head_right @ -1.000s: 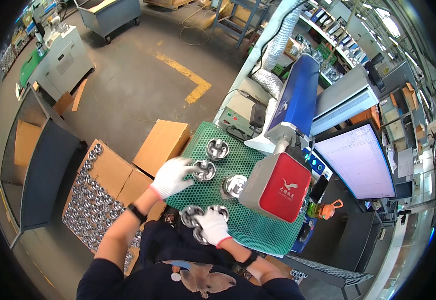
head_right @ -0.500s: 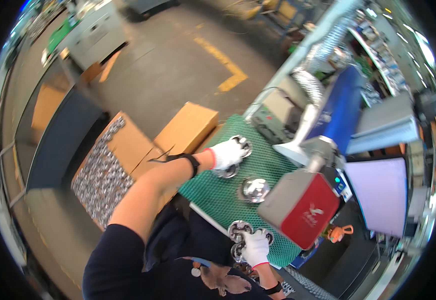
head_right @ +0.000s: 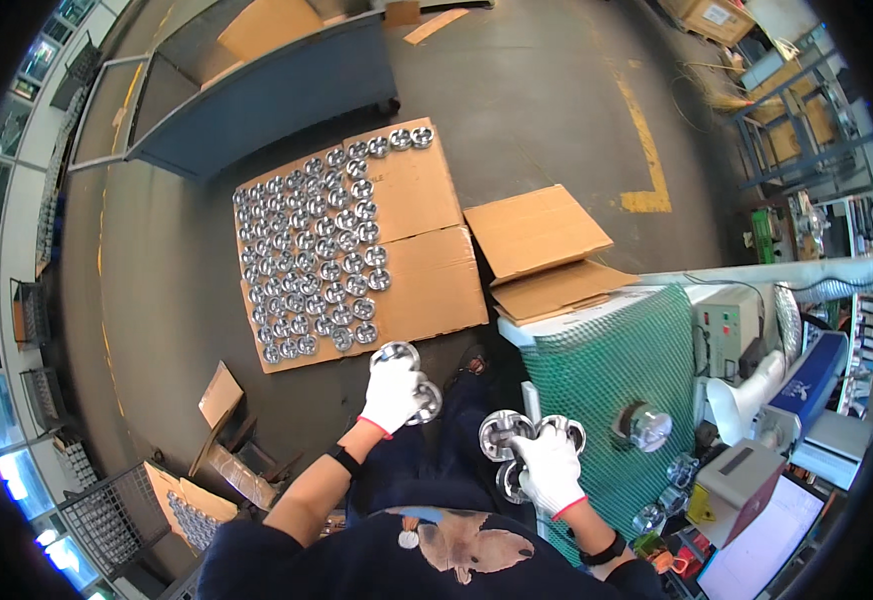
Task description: Manually laser marking metal pistons at a workstation and then organizing them.
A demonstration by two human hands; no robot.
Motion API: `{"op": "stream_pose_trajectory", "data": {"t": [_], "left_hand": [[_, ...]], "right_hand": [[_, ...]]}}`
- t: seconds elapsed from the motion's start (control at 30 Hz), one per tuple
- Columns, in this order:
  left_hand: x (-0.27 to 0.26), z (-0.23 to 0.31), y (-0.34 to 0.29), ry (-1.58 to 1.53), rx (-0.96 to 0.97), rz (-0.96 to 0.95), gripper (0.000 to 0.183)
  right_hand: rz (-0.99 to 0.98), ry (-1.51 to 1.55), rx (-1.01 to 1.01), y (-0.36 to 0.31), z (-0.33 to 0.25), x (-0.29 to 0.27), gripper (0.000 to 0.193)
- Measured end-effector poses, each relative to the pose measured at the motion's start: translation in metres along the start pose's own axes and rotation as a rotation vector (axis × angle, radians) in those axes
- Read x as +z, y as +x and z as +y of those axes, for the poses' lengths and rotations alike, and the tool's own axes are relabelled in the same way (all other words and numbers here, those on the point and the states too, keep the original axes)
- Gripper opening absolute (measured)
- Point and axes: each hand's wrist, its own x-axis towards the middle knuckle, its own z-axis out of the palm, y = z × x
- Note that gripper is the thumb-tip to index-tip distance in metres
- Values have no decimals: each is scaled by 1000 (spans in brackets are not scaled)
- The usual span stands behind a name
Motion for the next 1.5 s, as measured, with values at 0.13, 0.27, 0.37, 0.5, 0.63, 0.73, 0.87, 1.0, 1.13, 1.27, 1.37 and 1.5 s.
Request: {"op": "stream_pose_trajectory", "data": {"t": [0.13,0.27,0.37,0.5,0.63,0.73,0.87,1.0,1.13,1.27,1.37,1.5], "left_hand": [[45,-94,-31,77,-188,-120,19],[131,-175,-5,-12,-120,-46,13],[210,-223,48,-19,-59,42,17],[316,-294,106,-35,-148,91,22],[382,-341,145,-43,-221,63,24],[398,-358,161,178,-124,12,22],[398,-371,157,300,-94,-189,26],[372,-343,159,219,-221,38,32],[331,-287,164,-15,-162,18,53],[329,-286,215,32,-110,-136,60],[341,-300,291,163,-114,-184,44],[349,-342,367,264,-301,-286,58]], "right_hand": [[-22,-55,-207,80,-37,32,38],[-51,-36,-211,182,-66,93,40],[-82,-54,-124,253,-72,149,45],[-13,-36,-79,341,-63,240,49],[26,-31,-14,380,-41,296,50],[28,-5,1,391,-24,315,49],[-72,-41,48,396,-16,328,50],[-100,-69,69,403,0,332,52],[-139,-17,77,445,9,324,53],[-32,-27,20,526,14,311,47],[185,-88,-35,610,24,294,41],[361,-132,-136,727,0,259,32]]}}
